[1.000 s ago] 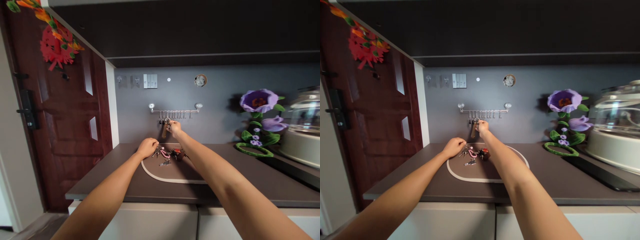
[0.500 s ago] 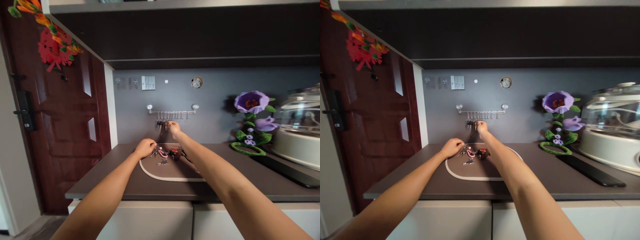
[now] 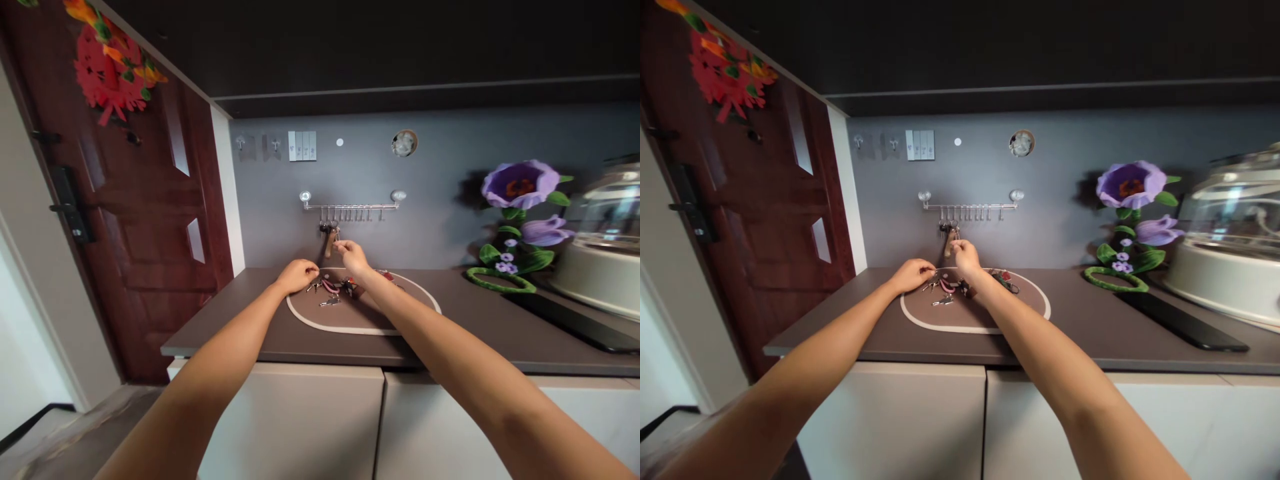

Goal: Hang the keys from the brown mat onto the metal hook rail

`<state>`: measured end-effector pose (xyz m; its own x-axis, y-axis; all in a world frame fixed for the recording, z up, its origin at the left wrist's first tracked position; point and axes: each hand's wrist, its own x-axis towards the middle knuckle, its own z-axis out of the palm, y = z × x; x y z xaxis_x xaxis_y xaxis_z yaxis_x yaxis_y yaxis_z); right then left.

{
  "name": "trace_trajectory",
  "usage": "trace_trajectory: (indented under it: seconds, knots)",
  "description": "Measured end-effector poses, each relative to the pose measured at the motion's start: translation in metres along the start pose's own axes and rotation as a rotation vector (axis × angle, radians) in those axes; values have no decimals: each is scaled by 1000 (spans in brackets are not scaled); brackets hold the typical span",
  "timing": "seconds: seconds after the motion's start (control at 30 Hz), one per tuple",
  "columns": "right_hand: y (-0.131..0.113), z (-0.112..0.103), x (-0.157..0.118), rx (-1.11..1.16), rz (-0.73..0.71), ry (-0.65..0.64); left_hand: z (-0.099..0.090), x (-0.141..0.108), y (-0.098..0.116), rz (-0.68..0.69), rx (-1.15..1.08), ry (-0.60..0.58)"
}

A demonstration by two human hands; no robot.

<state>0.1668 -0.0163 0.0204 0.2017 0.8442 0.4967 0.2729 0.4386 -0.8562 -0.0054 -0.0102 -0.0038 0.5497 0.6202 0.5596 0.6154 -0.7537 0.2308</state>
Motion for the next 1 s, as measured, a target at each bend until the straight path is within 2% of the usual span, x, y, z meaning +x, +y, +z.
trace_trajectory:
  seconds: [0.13, 0.33, 0.4, 0.73, 1.0]
  knots:
    - [13, -1, -17, -101, -37, -119, -1, -2, -1, -14, -17, -42]
    - [16, -5, -31, -517, -270, -280, -1, -1, -7, 56, -29, -114]
    - [16, -4, -32, -608, -306, -314, 0, 0, -8, 72, -21, -143]
    - [18, 2, -28, -773, -201, -391, 4, 3, -13, 125, 5, -218]
    - [20, 4, -27, -775, -200, -384, 3, 3, -11, 79, 43, -230]
